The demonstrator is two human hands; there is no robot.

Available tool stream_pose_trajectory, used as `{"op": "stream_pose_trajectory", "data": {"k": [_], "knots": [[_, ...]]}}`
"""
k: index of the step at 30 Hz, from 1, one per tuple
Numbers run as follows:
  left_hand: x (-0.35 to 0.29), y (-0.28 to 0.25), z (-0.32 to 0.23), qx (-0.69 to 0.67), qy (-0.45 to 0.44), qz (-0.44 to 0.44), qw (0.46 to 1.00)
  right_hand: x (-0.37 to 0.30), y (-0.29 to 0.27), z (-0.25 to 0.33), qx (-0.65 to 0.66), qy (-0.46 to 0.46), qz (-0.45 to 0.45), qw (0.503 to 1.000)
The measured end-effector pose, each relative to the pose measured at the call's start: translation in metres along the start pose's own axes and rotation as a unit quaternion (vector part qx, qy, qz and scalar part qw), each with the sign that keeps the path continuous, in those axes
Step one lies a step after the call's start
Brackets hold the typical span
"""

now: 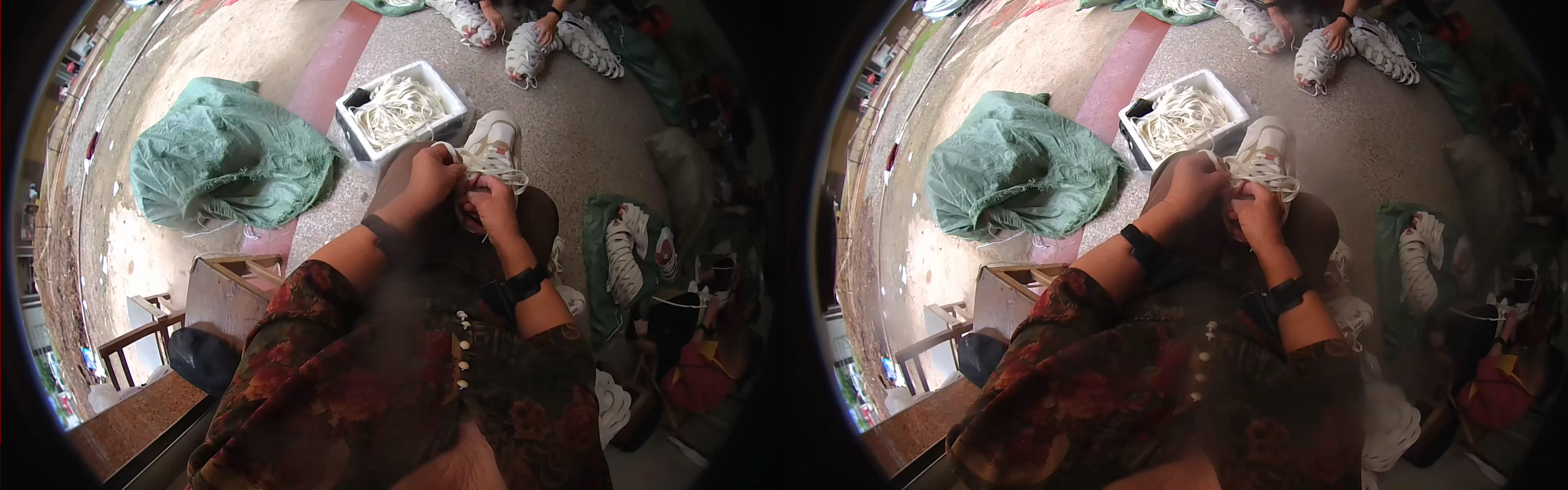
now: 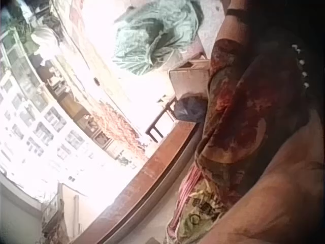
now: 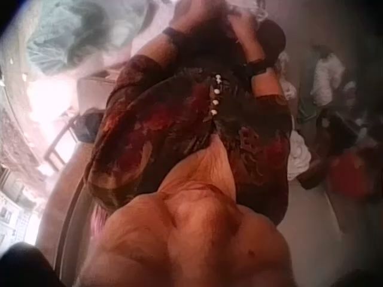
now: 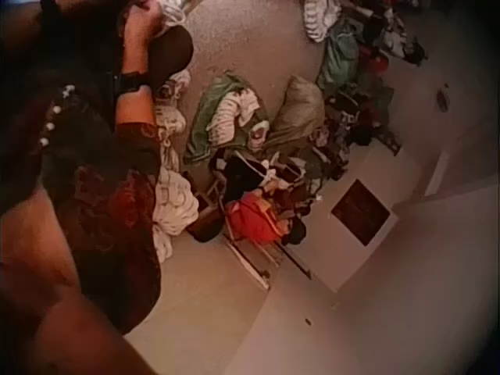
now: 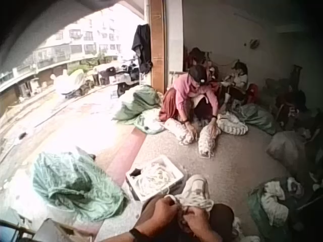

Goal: Lacing a sneaker and organizing shoe components in a factory setting.

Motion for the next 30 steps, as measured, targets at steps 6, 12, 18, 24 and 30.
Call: {"op": "stream_pose_trajectory", "data": {"k": [6, 12, 18, 24, 30], "knots": [[-0.002, 0.004, -0.008, 0.024, 0.009, -0.024, 0.999, 0.003, 0.003, -0.011, 0.019, -0.014, -0.029, 0.999], [-0.003, 0.005, -0.010, 0.032, 0.009, -0.035, 0.999, 0.007, 0.004, -0.020, 0.021, -0.039, -0.050, 0.998], [-0.006, 0.008, -0.021, 0.134, 0.063, -0.037, 0.988, 0.009, 0.004, -0.026, 0.021, -0.039, -0.056, 0.997], [-0.007, 0.010, -0.021, 0.154, 0.048, 0.009, 0.987, 0.002, 0.001, -0.012, 0.071, -0.015, -0.011, 0.997], [-0.014, 0.019, -0.012, 0.293, 0.216, 0.081, 0.928, 0.019, 0.000, -0.018, -0.038, -0.008, -0.042, 0.998]]}}
Point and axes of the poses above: each hand's wrist, its own x-axis towards the middle knuckle, its own y-axis out of the palm, z = x × y, the point moved 1 cm from there along x, towards the middle knuckle, and after that the axes turned 13 degrees about -x, right-handed, at the moved point
